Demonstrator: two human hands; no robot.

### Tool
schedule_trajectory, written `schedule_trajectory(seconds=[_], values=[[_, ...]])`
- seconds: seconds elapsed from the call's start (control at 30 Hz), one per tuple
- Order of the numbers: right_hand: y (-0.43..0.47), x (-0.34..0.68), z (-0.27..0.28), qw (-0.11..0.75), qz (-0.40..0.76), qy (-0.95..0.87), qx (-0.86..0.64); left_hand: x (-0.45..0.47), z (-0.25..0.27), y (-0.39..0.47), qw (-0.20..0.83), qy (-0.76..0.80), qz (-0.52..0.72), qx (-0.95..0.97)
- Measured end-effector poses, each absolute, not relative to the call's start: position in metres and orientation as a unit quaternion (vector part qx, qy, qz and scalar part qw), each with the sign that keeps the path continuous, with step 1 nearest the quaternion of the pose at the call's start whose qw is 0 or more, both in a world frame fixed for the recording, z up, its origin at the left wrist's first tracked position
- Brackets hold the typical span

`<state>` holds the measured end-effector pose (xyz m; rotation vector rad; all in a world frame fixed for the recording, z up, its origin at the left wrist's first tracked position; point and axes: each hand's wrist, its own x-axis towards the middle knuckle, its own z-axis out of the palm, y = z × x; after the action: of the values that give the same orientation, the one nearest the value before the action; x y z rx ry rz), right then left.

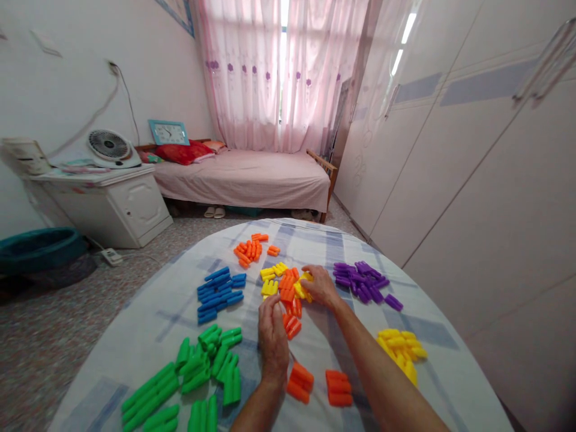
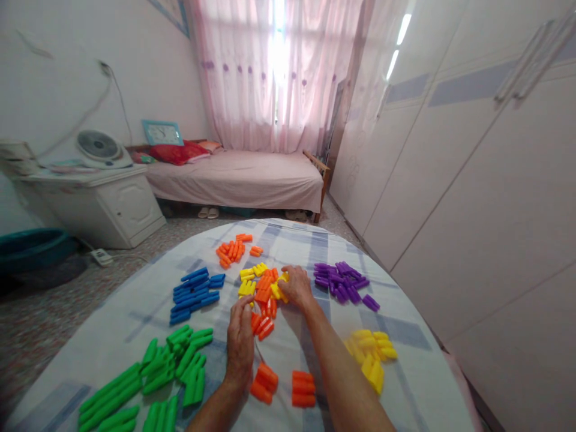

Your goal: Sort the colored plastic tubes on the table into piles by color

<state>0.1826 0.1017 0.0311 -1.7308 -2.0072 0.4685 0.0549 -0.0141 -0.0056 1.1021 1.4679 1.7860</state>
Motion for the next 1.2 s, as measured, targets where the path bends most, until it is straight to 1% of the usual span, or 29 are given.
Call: schedule_trajectory(seconds=[0.37, 0.5, 0.7, 0.87, 1.0, 1.1, 1.2], values=[[0.052, 0.199, 0.029, 0.367, 0.219, -0.712, -0.557, 0.055, 0.000, -0.015, 0.294, 0.555, 0.660, 0.413], [0.030, 0.208, 0.036, 0.404, 0.232, -0.687, -0.558, 0.054, 0.000, -0.015, 0.292, 0.559, 0.651, 0.423], [-0.007, 0.236, 0.050, 0.447, 0.220, -0.649, -0.575, 0.052, -0.002, -0.013, 0.276, 0.556, 0.654, 0.433], [-0.040, 0.285, 0.057, 0.452, 0.175, -0.605, -0.632, 0.052, -0.003, -0.013, 0.272, 0.553, 0.657, 0.434], [-0.062, 0.321, 0.058, 0.431, 0.136, -0.562, -0.693, 0.051, -0.007, -0.011, 0.277, 0.547, 0.660, 0.433], [-0.073, 0.332, 0.054, 0.413, 0.131, -0.549, -0.714, 0.050, -0.010, -0.009, 0.279, 0.545, 0.660, 0.436], [-0.076, 0.333, 0.044, 0.411, 0.102, -0.566, -0.707, 0.049, -0.010, -0.008, 0.276, 0.549, 0.657, 0.436]])
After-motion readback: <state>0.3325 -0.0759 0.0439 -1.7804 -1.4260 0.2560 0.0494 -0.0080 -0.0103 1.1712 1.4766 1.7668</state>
